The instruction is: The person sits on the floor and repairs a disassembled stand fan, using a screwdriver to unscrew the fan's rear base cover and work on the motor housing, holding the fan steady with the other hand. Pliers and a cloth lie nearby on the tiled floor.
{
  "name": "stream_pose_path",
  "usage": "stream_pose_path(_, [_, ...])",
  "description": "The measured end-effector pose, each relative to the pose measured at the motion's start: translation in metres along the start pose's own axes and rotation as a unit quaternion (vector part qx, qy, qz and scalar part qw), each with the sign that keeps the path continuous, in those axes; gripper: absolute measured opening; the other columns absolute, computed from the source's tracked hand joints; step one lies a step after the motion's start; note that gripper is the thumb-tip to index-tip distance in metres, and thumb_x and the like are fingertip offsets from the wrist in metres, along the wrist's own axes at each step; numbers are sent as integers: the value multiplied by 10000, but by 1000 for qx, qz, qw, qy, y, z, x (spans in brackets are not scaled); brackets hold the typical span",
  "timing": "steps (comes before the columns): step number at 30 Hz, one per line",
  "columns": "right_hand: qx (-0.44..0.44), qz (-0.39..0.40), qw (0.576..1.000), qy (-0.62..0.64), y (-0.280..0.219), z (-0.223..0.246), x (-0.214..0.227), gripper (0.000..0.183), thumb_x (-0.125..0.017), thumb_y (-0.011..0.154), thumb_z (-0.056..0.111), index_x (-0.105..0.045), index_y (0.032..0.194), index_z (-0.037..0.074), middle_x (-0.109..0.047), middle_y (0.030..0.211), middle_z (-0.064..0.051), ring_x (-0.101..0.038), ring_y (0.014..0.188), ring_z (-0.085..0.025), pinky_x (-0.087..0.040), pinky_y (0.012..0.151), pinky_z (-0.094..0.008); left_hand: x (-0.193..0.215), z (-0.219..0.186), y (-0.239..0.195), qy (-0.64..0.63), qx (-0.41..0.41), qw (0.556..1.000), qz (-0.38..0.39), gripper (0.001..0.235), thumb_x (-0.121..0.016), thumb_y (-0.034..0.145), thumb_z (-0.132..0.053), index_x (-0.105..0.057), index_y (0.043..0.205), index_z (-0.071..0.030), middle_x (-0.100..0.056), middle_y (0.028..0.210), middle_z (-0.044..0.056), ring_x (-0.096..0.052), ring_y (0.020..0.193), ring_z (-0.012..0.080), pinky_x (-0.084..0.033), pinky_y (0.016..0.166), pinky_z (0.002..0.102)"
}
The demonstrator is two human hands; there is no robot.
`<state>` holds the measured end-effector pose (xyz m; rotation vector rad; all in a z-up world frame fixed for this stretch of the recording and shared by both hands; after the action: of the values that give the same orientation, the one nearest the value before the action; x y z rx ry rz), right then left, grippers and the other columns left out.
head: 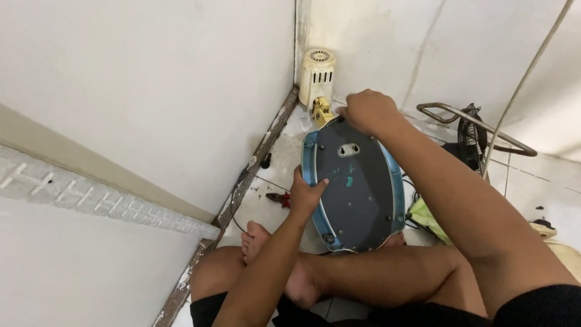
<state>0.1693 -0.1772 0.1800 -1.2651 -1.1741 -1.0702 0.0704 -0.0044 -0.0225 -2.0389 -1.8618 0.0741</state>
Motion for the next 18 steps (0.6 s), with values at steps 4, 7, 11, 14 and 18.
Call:
stream_pose_path(4, [88, -19, 994, -57, 7, 15, 2, 289, -644, 978, 295, -769, 1111, 72, -766, 915, -193, -761, 919, -393, -607, 792, -496, 1, -4, -3, 1, -3, 1000, -2, 894, -803, 804, -386, -357, 1536, -132, -651, 1293, 221, -638, 1214, 417, -559, 981, 520])
stream_pose_path(7, [119, -35, 988, -94, -2, 30, 16, 324, -733, 922, 282, -754, 1190, 100, -758, 963, -187, -761, 937, -370, -614, 821, -484, 0, -4, -2, 13, -1, 1000, 1, 894, -797, 806, -400, -356, 1538, -136, -650, 1295, 218, -640, 1213, 417, -556, 989, 523])
stream_pose_path(11, [-38, 12, 999, -23, 0, 13, 10, 580, -555, 1026, 515, -772, 1127, -14, -767, 1019, -240, -746, 1014, -426, -583, 846, -577, 0, -4, -2, 13, 1, 1000, -1, 921, -802, 786, -430, -354, 1541, -152, -650, 1297, 213, -635, 1220, 419, -549, 1003, 526])
stream_pose_path(14, [69, -32, 989, -128, 29, 3, -28, 227, -732, 878, 237, -795, 847, 20, -716, 706, -207, -750, 719, -403, -617, 643, -548, 0, 2, 2, 12, 1, 1000, 0, 927, -802, 783, -432, -351, 1539, -140, -634, 1326, 215, -620, 1245, 421, -539, 1010, 529])
stream_pose_path(18, [190, -152, 947, -211, 8, 32, -11, 132, -688, 902, 161, -785, 921, 74, -724, 799, -140, -755, 777, -320, -628, 655, -442, 0, -1, 1, 15, 5, 1000, 0, 931, -800, 792, -436, -345, 1547, -135, -637, 1316, 209, -630, 1233, 409, -545, 1006, 523])
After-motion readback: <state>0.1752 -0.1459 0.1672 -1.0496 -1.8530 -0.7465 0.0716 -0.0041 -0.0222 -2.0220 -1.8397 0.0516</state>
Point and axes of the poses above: each hand's wrist, its own y-axis towards the middle knuckle, its own x-axis out of the back of the hand, z = x × y, the point moved 7 cm from there along y, towards the middle knuckle
